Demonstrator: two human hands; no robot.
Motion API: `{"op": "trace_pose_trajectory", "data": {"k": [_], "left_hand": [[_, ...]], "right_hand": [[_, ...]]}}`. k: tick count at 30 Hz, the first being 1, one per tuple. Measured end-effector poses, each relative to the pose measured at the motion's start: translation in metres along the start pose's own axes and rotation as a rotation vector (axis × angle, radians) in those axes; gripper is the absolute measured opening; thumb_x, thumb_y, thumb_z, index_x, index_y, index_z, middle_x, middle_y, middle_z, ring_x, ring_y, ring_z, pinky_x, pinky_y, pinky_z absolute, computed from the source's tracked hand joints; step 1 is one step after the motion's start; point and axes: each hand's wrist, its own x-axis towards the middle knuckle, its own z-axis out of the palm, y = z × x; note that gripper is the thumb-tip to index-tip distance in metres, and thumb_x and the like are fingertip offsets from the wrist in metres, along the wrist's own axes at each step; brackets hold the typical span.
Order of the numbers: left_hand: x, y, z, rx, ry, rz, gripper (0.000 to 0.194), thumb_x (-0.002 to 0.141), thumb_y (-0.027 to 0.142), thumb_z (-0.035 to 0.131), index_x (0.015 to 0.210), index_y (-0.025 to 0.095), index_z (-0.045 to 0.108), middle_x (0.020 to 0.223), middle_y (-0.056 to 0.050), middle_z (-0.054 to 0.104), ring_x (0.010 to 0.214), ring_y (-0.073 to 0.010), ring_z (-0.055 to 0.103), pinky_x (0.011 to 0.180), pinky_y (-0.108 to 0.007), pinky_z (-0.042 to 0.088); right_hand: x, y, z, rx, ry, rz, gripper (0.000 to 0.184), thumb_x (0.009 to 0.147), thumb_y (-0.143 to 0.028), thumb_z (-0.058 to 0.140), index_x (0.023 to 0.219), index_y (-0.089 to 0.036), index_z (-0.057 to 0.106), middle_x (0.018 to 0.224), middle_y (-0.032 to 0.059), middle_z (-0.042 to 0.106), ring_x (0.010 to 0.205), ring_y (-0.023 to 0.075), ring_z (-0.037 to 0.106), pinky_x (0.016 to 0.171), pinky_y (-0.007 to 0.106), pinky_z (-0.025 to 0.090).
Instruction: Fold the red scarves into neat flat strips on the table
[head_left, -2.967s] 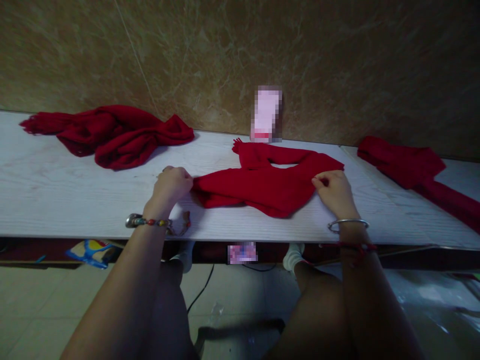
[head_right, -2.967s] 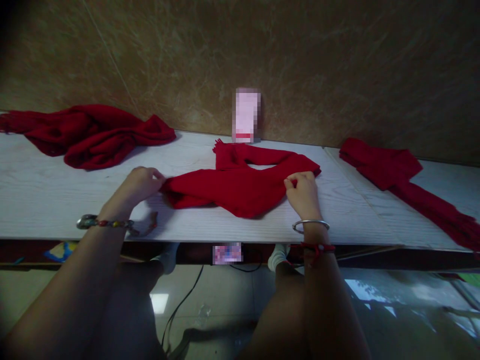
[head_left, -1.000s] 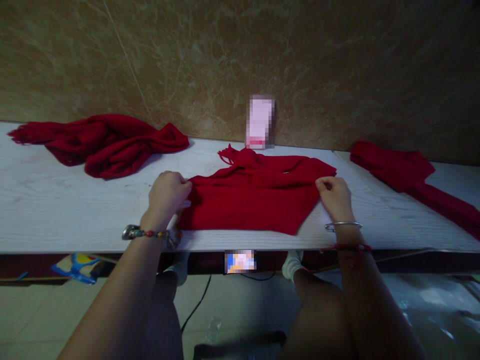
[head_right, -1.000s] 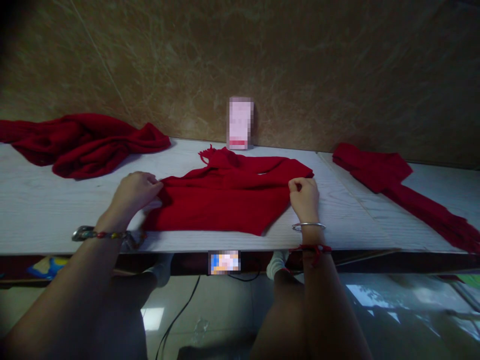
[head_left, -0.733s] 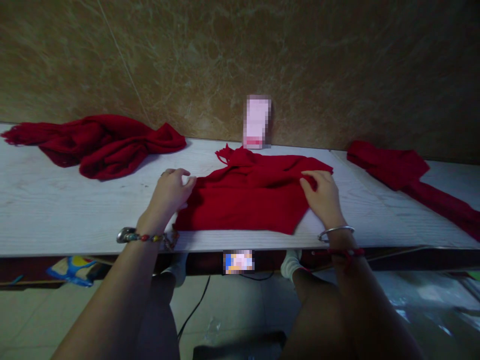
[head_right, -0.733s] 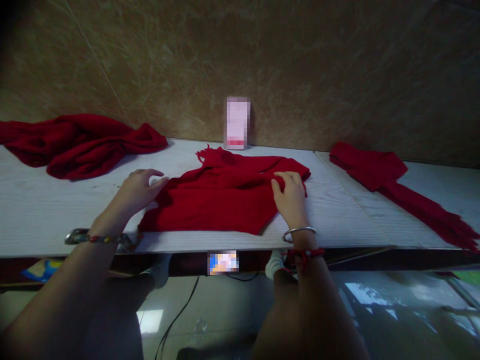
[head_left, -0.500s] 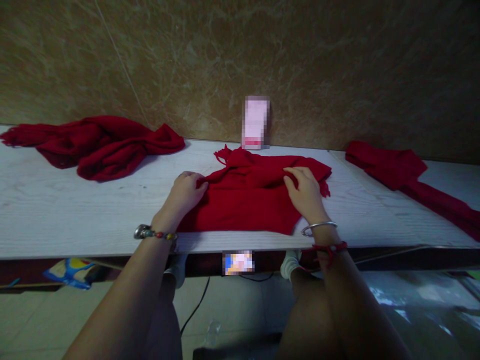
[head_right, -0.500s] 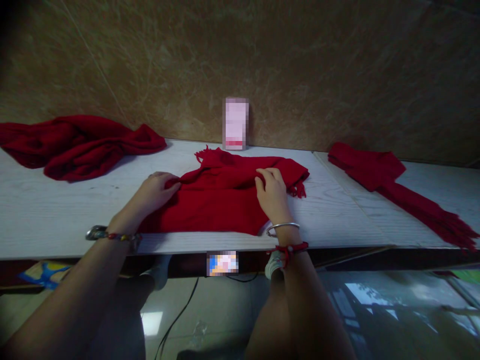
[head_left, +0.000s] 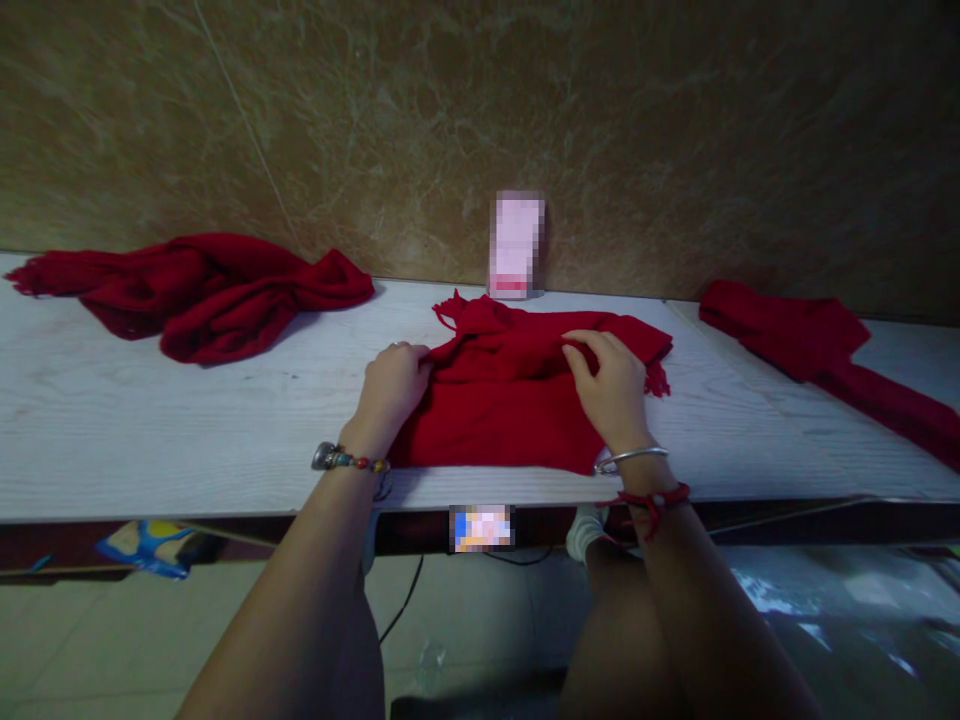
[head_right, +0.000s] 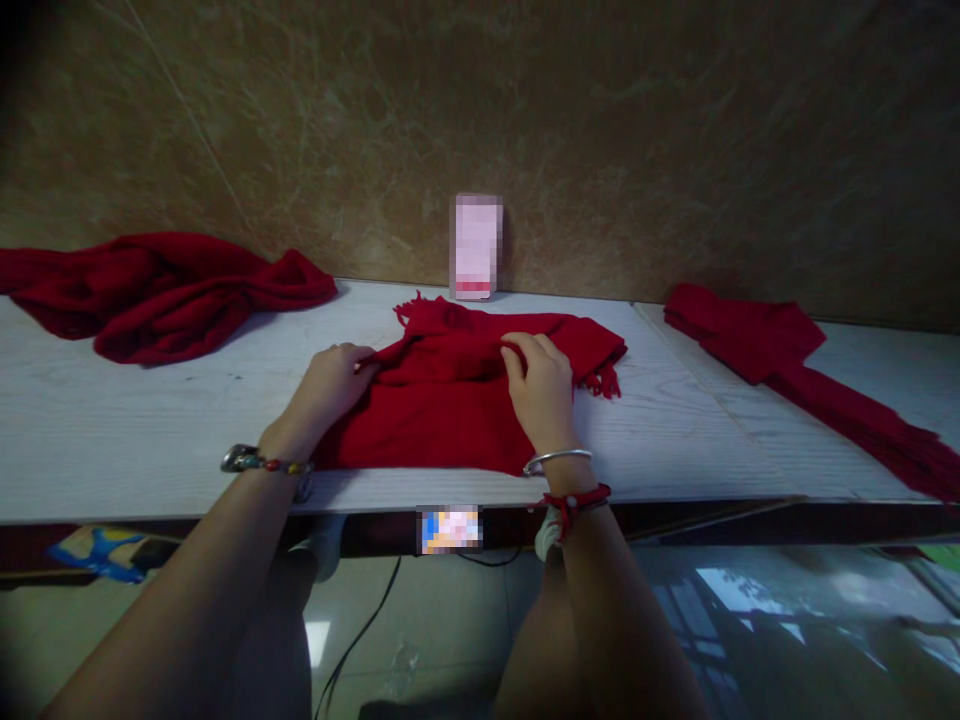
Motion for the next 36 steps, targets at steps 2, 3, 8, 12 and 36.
{"op": "trace_pose_trajectory", "data": {"k": [2,3,8,12,36], "left_hand": [[0.0,0.0,0.0,-0.057,0.038,-0.004,0.029,0.088,0.019,0.044,0.105,0.015,0.067,0.105,-0.012,0.07,0.099,-0.0256,0.064,0.085,-0.035,0.048],[0.0,0.0,-0.001,-0.087,0.055,-0.01,0.028,0.088,0.02,0.045,0.104,0.015,0.067,0.105,-0.011,0.07,0.099,-0.0254,0.064,0.086,-0.034,0.048],[-0.004,0.001,-0.011,-0.209,0.122,-0.042,0.022,0.087,0.019,0.049,0.097,0.015,0.068,0.1,-0.01,0.072,0.096,-0.0251,0.065,0.084,-0.033,0.047],[-0.008,0.0,-0.018,-0.304,0.162,-0.049,0.02,0.085,0.017,0.051,0.094,0.017,0.068,0.096,-0.007,0.073,0.092,-0.0228,0.066,0.083,-0.031,0.047],[-0.012,0.007,-0.004,-0.314,0.233,0.039,0.019,0.082,0.014,0.048,0.085,0.014,0.067,0.1,-0.01,0.064,0.095,-0.0223,0.059,0.089,-0.036,0.047]], "right_hand": [[-0.001,-0.001,0.0,0.009,0.024,0.01,0.021,0.083,-0.018,0.054,0.1,-0.02,0.065,0.09,0.0058,0.069,0.082,0.0214,0.063,0.08,0.039,0.048],[-0.002,-0.001,0.0,0.012,0.027,0.007,0.024,0.082,-0.018,0.054,0.103,-0.021,0.064,0.09,0.0054,0.069,0.081,0.0212,0.063,0.08,0.04,0.048],[-0.004,0.002,-0.001,-0.002,-0.028,-0.06,0.016,0.084,-0.023,0.053,0.09,-0.02,0.067,0.084,0.0062,0.069,0.079,0.0224,0.062,0.076,0.039,0.048],[-0.006,0.002,-0.004,0.008,-0.03,-0.079,0.018,0.086,-0.027,0.051,0.081,-0.02,0.067,0.077,0.0055,0.068,0.074,0.0214,0.062,0.073,0.036,0.047],[-0.006,-0.003,0.02,0.016,-0.173,0.08,0.012,0.075,-0.014,0.055,0.073,-0.019,0.067,0.083,0.0054,0.055,0.069,0.0166,0.056,0.071,0.036,0.052]]}}
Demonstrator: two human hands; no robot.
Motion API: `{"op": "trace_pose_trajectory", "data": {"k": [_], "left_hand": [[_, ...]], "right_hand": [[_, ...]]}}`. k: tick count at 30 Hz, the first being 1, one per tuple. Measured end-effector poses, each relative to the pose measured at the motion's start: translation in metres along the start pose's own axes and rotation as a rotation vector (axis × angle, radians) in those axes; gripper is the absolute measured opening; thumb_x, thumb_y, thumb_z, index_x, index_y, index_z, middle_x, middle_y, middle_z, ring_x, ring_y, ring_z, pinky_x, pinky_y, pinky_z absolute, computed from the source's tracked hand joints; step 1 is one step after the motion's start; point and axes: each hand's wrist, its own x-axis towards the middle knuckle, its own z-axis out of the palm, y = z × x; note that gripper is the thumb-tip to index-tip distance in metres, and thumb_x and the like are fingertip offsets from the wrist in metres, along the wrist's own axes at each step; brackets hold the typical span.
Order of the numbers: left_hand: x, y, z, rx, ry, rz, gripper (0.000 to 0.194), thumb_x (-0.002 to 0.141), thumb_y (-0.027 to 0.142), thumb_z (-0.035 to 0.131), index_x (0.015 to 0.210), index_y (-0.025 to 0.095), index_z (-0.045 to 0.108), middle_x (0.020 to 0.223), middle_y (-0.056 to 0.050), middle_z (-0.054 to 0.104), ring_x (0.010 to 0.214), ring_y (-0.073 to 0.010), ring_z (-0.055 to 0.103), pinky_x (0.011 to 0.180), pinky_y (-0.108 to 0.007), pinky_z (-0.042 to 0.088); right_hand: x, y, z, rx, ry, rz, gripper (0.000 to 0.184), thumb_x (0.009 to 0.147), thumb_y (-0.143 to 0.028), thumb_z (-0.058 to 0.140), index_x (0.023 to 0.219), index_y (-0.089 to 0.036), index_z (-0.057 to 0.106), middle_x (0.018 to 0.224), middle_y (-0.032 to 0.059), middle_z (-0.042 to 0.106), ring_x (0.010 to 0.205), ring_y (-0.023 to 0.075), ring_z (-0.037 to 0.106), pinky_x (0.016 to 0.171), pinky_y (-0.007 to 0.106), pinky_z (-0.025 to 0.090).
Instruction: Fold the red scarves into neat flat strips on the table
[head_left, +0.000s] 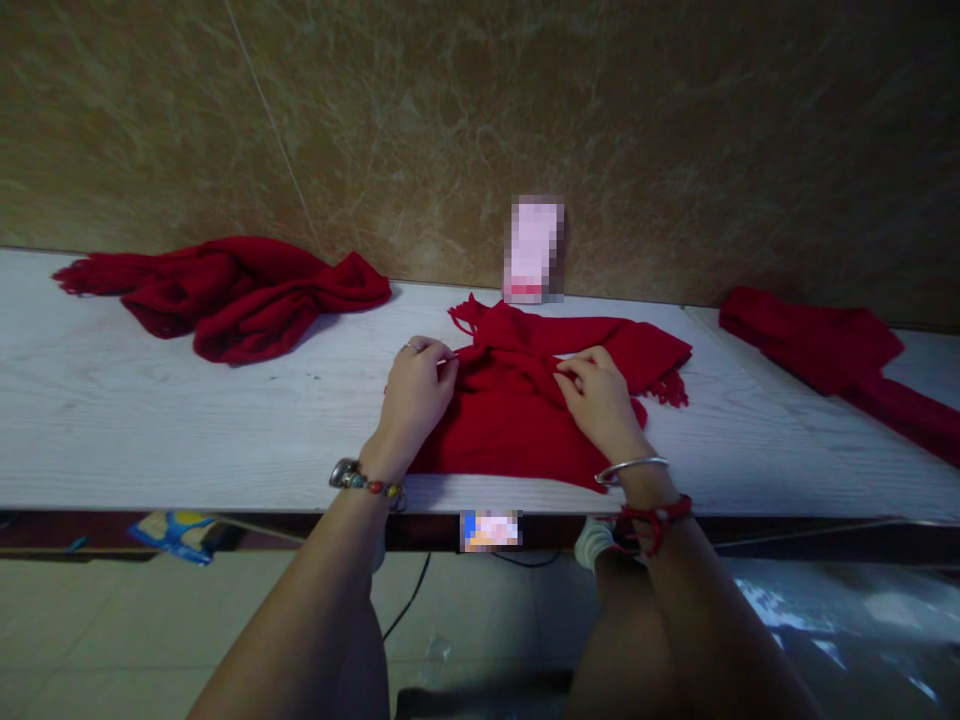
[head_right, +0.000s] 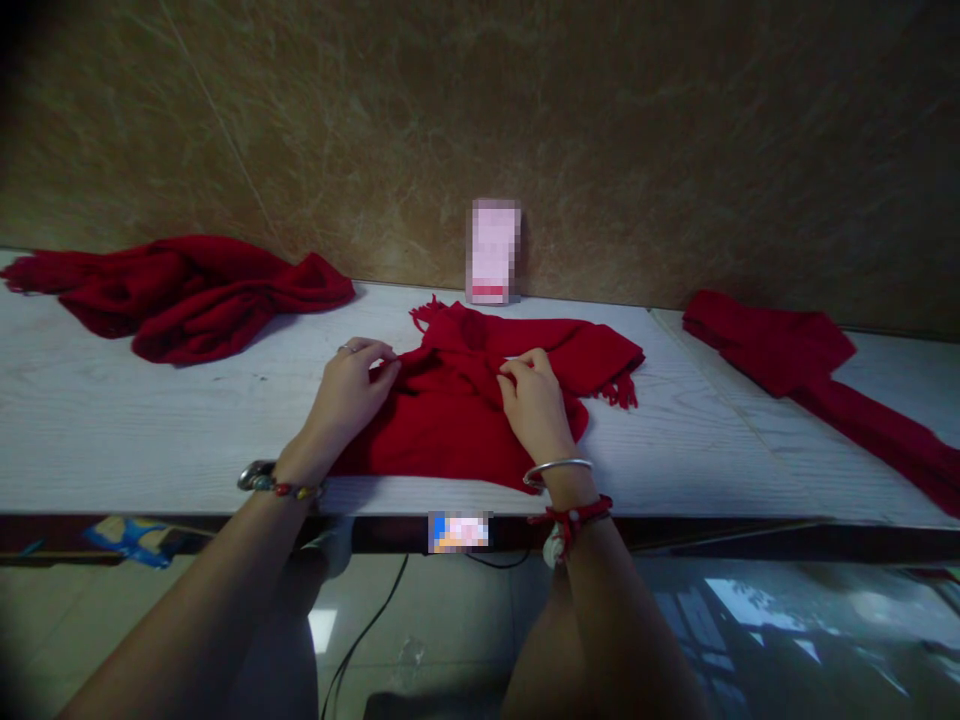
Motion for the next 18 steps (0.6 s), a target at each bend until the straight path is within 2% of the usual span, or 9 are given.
{"op": "trace_pose_trajectory", "data": {"k": [6,12,18], "left_hand": [[0.001,-0.01,-0.005,0.105,0.077,-0.069,0.021,0.079,0.015,0.045,0.082,0.013,0.066,0.101,-0.013,0.065,0.095,-0.0253,0.059,0.088,-0.038,0.047],[0.002,-0.026,-0.018,0.145,0.173,-0.163,0.02,0.077,0.018,0.045,0.081,0.017,0.065,0.108,-0.011,0.064,0.102,-0.0265,0.058,0.092,-0.04,0.046],[0.007,-0.046,-0.033,0.197,0.271,-0.345,0.023,0.078,0.022,0.044,0.086,0.017,0.066,0.115,-0.012,0.06,0.108,-0.0286,0.055,0.095,-0.041,0.045]], "right_hand": [[0.002,0.005,-0.016,-0.038,0.23,0.04,0.011,0.074,-0.016,0.052,0.066,-0.021,0.059,0.079,0.0056,0.054,0.071,0.0188,0.054,0.071,0.037,0.049],[-0.002,0.04,-0.039,-0.082,0.353,0.12,0.009,0.071,-0.021,0.052,0.063,-0.023,0.055,0.075,0.0051,0.053,0.074,0.0212,0.053,0.072,0.04,0.048],[-0.002,0.069,-0.061,-0.093,0.472,0.302,0.012,0.068,-0.025,0.054,0.056,-0.025,0.05,0.067,0.0026,0.048,0.071,0.0226,0.051,0.074,0.044,0.046]]}}
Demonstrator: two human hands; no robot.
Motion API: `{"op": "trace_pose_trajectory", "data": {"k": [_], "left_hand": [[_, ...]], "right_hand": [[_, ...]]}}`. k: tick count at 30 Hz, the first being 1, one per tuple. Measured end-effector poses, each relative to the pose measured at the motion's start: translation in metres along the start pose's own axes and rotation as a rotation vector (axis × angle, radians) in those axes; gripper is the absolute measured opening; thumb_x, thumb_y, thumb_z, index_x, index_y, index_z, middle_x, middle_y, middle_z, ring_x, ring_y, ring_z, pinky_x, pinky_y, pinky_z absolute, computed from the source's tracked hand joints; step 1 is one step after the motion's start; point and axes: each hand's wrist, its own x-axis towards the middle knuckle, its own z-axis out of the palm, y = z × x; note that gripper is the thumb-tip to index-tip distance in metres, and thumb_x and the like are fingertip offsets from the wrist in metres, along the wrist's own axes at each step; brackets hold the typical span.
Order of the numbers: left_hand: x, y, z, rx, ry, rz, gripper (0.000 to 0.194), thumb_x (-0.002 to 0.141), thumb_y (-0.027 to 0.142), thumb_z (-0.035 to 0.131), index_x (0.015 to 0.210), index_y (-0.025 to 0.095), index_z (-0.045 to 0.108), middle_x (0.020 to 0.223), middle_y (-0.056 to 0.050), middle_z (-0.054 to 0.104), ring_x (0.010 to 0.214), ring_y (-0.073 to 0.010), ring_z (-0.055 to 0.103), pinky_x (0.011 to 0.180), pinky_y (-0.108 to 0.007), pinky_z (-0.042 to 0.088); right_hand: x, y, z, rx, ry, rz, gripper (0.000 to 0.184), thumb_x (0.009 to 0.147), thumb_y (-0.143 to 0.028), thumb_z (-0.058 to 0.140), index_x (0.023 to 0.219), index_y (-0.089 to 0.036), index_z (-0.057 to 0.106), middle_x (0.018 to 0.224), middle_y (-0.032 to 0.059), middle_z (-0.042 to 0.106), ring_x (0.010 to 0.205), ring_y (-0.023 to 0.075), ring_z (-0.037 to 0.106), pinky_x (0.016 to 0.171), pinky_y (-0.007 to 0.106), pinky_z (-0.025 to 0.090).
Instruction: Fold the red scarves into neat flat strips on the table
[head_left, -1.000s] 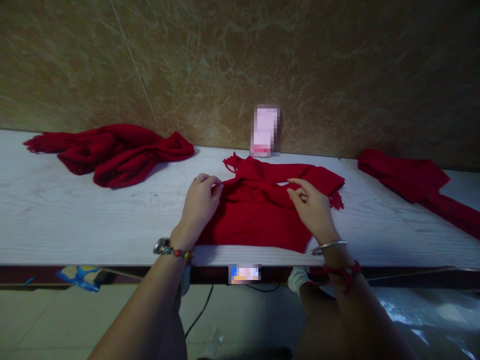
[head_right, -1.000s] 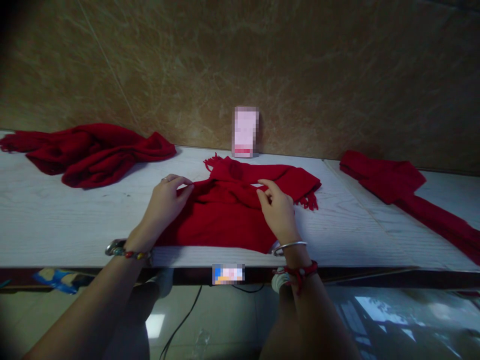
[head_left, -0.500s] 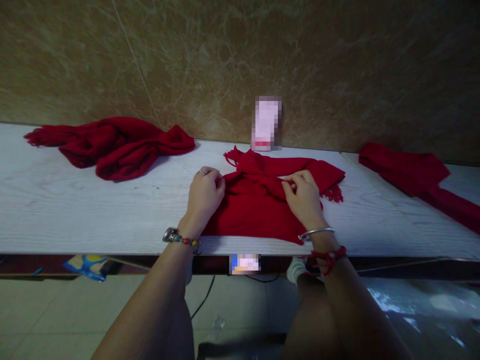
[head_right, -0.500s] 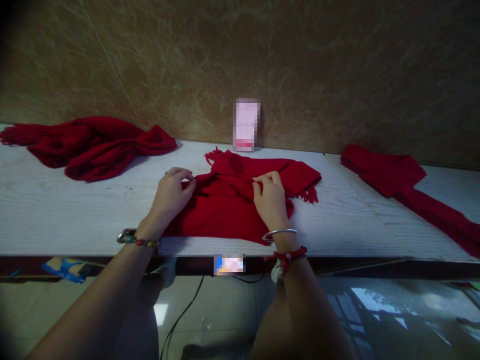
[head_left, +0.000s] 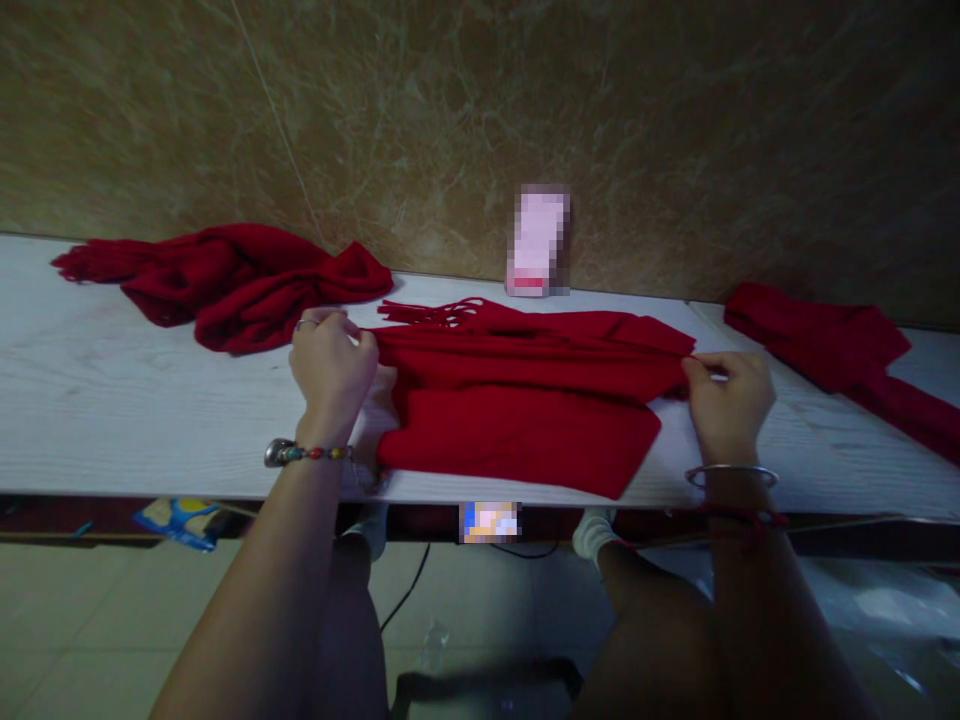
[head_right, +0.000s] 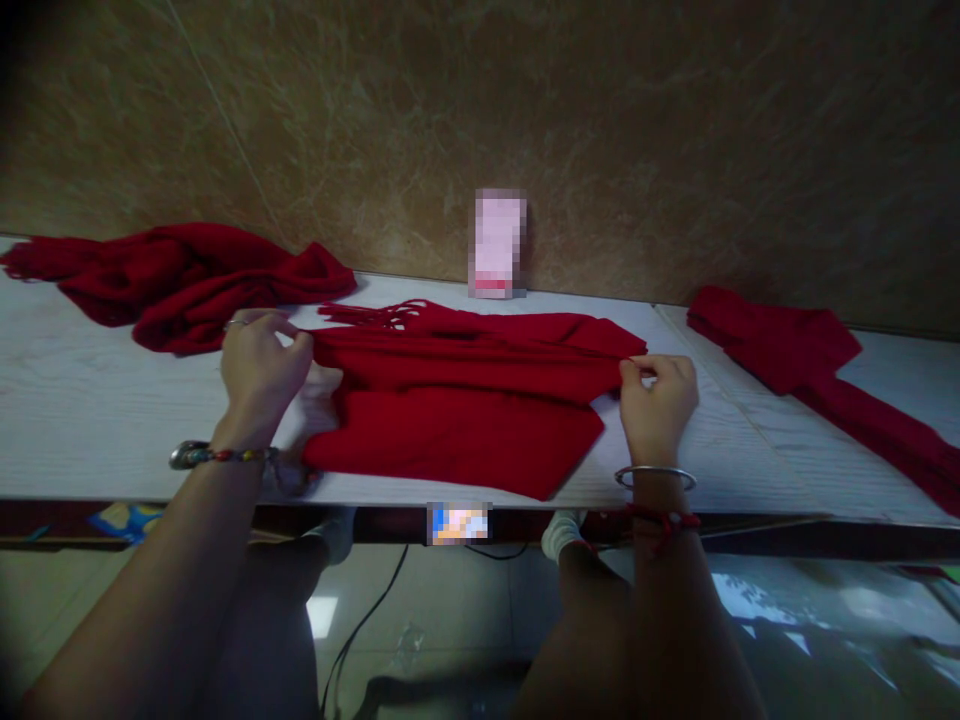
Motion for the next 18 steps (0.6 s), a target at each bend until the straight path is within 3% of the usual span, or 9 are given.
{"op": "trace_pose_trajectory", "data": {"k": [3,8,10,12,18], "left_hand": [[0.001,-0.003,0.002,0.05,-0.043,0.001,0.025,0.078,0.023,0.044,0.087,0.016,0.067,0.115,-0.013,0.06,0.107,-0.0291,0.056,0.094,-0.041,0.047],[-0.007,-0.005,0.004,0.268,-0.391,0.036,0.028,0.078,0.026,0.046,0.087,0.013,0.07,0.101,-0.018,0.065,0.099,-0.0346,0.061,0.081,-0.045,0.05],[-0.01,-0.004,0.004,0.3,-0.393,0.054,0.032,0.079,0.026,0.045,0.094,0.012,0.069,0.103,-0.02,0.064,0.098,-0.0364,0.061,0.079,-0.047,0.05],[-0.014,-0.002,0.004,0.278,-0.332,0.098,0.034,0.08,0.026,0.044,0.102,0.013,0.067,0.106,-0.02,0.063,0.098,-0.0359,0.06,0.078,-0.047,0.05],[-0.019,0.021,0.015,0.066,-0.338,0.261,0.035,0.084,0.022,0.045,0.113,0.013,0.062,0.116,-0.016,0.06,0.106,-0.0285,0.057,0.088,-0.04,0.047]], "right_hand": [[0.0,0.002,0.005,-0.017,-0.036,0.044,0.012,0.064,-0.023,0.055,0.053,-0.024,0.049,0.064,0.0023,0.048,0.07,0.0226,0.052,0.074,0.044,0.046],[-0.005,0.007,0.017,-0.062,-0.28,0.014,0.008,0.064,-0.023,0.057,0.056,-0.024,0.054,0.061,0.0014,0.054,0.061,0.02,0.053,0.069,0.041,0.047],[-0.008,0.005,0.017,-0.05,-0.284,-0.063,0.005,0.067,-0.024,0.056,0.066,-0.022,0.06,0.067,0.0028,0.058,0.063,0.02,0.055,0.07,0.04,0.048],[-0.012,-0.002,0.017,-0.032,-0.26,-0.169,0.014,0.07,-0.024,0.055,0.079,-0.021,0.065,0.077,0.0054,0.061,0.073,0.0217,0.058,0.075,0.041,0.048],[-0.033,-0.044,0.02,0.014,-0.31,-0.366,0.026,0.079,-0.022,0.049,0.1,-0.021,0.065,0.097,0.0101,0.061,0.094,0.0261,0.056,0.088,0.046,0.044]]}}
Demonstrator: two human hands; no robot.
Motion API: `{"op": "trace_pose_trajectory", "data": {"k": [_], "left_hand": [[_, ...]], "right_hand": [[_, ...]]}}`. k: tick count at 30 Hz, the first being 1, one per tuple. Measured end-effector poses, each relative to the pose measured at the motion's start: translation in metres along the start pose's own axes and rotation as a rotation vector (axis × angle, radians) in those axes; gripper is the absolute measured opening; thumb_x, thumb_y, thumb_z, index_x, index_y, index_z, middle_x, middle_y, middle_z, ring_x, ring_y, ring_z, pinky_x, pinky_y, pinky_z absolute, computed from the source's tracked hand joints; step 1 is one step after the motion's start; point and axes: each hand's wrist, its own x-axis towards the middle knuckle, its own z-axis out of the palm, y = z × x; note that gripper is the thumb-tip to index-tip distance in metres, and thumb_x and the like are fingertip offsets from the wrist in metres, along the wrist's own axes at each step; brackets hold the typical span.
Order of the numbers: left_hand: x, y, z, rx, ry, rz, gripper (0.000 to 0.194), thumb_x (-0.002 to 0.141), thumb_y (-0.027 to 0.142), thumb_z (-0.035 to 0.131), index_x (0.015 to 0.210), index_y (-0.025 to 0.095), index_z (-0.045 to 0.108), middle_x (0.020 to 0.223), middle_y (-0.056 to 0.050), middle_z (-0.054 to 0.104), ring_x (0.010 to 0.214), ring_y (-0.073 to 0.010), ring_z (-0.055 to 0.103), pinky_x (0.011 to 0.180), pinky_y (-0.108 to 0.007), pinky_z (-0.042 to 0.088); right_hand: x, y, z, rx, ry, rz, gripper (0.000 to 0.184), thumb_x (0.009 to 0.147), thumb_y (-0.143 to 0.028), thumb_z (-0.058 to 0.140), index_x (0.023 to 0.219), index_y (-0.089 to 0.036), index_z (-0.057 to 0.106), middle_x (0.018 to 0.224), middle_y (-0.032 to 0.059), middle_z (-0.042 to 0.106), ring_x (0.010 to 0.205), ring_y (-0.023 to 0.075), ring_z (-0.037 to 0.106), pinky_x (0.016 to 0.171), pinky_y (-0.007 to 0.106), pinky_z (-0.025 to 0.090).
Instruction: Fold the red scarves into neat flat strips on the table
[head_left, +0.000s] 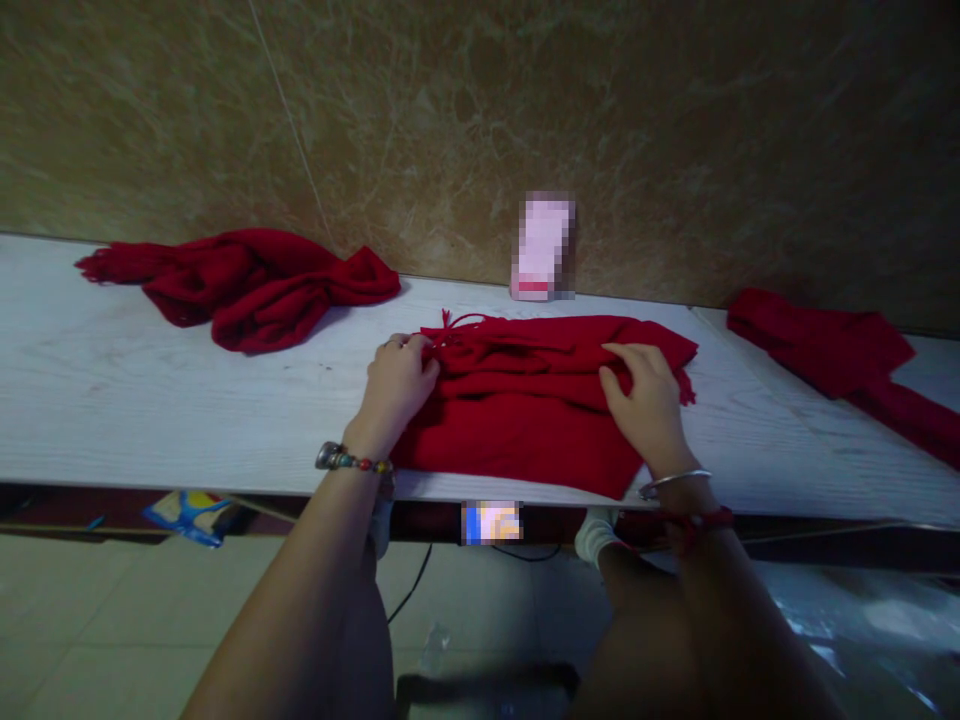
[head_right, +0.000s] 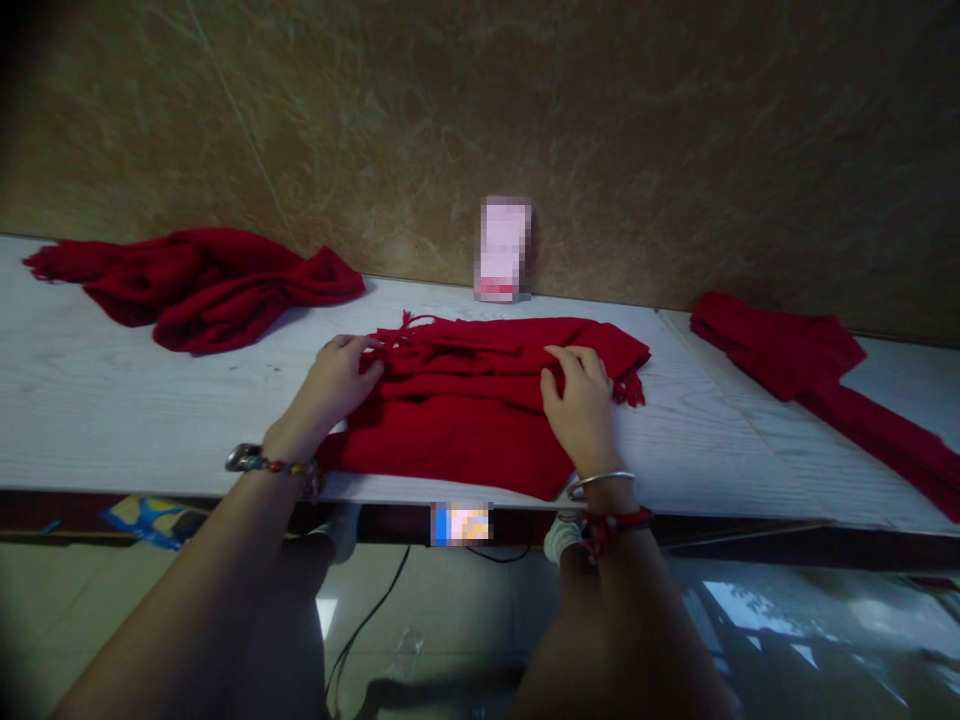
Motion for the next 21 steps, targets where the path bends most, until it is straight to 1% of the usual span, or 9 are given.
{"op": "trace_pose_trajectory", "data": {"k": [2,5,7,9,12,14,18,19,21], "left_hand": [[0.001,0.01,0.002,-0.049,0.012,0.062,0.032,0.084,0.02,0.047,0.11,0.012,0.063,0.114,-0.015,0.06,0.107,-0.0268,0.056,0.092,-0.038,0.045],[0.002,0.021,0.003,-0.101,0.042,0.126,0.025,0.084,0.016,0.049,0.101,0.012,0.066,0.111,-0.014,0.062,0.106,-0.0254,0.055,0.094,-0.038,0.043],[0.002,0.025,0.003,-0.12,0.071,0.148,0.021,0.085,0.016,0.05,0.097,0.013,0.067,0.11,-0.013,0.062,0.105,-0.0252,0.055,0.094,-0.038,0.043],[0.002,0.027,0.004,-0.128,0.097,0.165,0.019,0.085,0.015,0.051,0.094,0.013,0.068,0.11,-0.012,0.063,0.106,-0.0249,0.055,0.094,-0.037,0.043],[0.002,0.026,0.005,-0.123,0.087,0.204,0.015,0.083,0.017,0.056,0.093,0.014,0.067,0.109,-0.011,0.062,0.106,-0.0244,0.054,0.095,-0.037,0.042],[0.001,0.025,0.006,-0.114,0.076,0.229,0.015,0.082,0.021,0.06,0.094,0.014,0.067,0.111,-0.011,0.061,0.107,-0.0248,0.054,0.096,-0.039,0.042],[0.0,0.024,0.011,-0.113,0.115,0.231,0.015,0.079,0.021,0.065,0.093,0.015,0.067,0.118,-0.012,0.058,0.112,-0.0269,0.052,0.096,-0.041,0.044],[0.0,0.024,0.012,-0.116,0.136,0.232,0.015,0.078,0.02,0.066,0.092,0.016,0.067,0.121,-0.012,0.057,0.113,-0.0274,0.051,0.096,-0.042,0.044],[0.0,0.024,0.016,-0.126,0.187,0.242,0.014,0.076,0.017,0.067,0.09,0.017,0.067,0.125,-0.011,0.055,0.116,-0.028,0.05,0.096,-0.043,0.045]], "right_hand": [[0.0,-0.013,0.004,-0.024,-0.004,-0.003,0.028,0.081,-0.021,0.049,0.102,-0.02,0.065,0.1,0.0112,0.06,0.097,0.0276,0.054,0.091,0.05,0.042],[0.003,-0.027,0.01,-0.051,0.03,0.0,0.027,0.082,-0.02,0.049,0.102,-0.021,0.065,0.102,0.0106,0.059,0.1,0.0288,0.052,0.099,0.059,0.032],[0.005,-0.033,0.015,-0.045,0.053,0.007,0.026,0.083,-0.02,0.047,0.102,-0.023,0.065,0.101,0.0094,0.059,0.099,0.0285,0.052,0.101,0.064,0.026],[0.007,-0.037,0.021,-0.027,0.063,0.032,0.027,0.084,-0.02,0.045,0.102,-0.023,0.065,0.099,0.009,0.059,0.098,0.0282,0.052,0.101,0.066,0.023],[0.007,-0.039,0.029,-0.012,0.022,0.078,0.028,0.084,-0.018,0.044,0.104,-0.02,0.065,0.096,0.0096,0.057,0.097,0.0278,0.051,0.103,0.065,0.023],[0.007,-0.038,0.033,-0.009,-0.026,0.08,0.031,0.083,-0.016,0.045,0.107,-0.019,0.064,0.095,0.0095,0.054,0.096,0.0272,0.051,0.103,0.064,0.023],[0.005,-0.036,0.038,-0.015,-0.112,-0.016,0.044,0.079,-0.006,0.042,0.113,-0.024,0.063,0.099,0.0082,0.05,0.096,0.0245,0.05,0.104,0.06,0.027],[0.005,-0.036,0.039,-0.025,-0.131,-0.041,0.046,0.078,-0.005,0.04,0.111,-0.025,0.064,0.101,0.0082,0.049,0.097,0.0242,0.05,0.104,0.059,0.028],[0.005,-0.038,0.039,-0.046,-0.153,-0.056,0.043,0.079,-0.004,0.039,0.105,-0.024,0.067,0.103,0.009,0.05,0.098,0.0248,0.049,0.103,0.056,0.031]]}}
